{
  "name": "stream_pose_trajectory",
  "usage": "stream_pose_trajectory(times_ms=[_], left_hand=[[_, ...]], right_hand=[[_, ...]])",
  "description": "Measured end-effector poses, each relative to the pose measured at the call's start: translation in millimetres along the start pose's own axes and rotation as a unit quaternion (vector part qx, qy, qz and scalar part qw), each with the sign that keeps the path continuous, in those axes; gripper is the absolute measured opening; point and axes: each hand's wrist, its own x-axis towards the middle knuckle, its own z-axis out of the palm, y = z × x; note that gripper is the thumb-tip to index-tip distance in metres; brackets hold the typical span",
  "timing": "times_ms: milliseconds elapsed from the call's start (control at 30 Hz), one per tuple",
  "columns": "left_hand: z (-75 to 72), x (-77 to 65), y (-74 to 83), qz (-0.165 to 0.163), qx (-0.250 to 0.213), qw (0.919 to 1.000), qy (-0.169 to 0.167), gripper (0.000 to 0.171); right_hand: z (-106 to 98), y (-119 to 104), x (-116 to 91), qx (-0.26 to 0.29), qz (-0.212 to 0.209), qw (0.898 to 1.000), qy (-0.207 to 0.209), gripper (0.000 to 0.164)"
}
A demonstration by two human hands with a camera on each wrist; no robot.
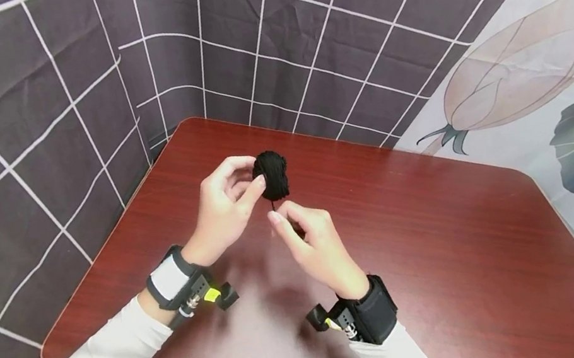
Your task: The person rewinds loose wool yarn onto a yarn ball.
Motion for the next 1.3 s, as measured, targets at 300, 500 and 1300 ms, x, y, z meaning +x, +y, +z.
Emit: stream_pose_trajectory(times_ms=[300, 500, 1300], left_hand=[[-0.7, -9.4, 3.1, -0.018, 0.014, 0.9899, -0.14, 0.024], [-1.5, -12.0, 2.7, -0.018, -0.003, 0.9865, -0.163, 0.026], [-2.1, -8.6, 6.2, 0.023, 0.048, 0.9876, -0.147, 0.024]], right_hand=[[-38.3, -6.1, 30.8, -0.071, -0.045, 0.996, 0.035, 0.017], [-39.1, 2.9, 32.1, 0.087, 0.044, 0.994, 0.04, 0.014], [-21.3, 17.6, 6.8, 0.057, 0.065, 0.993, 0.076, 0.03]])
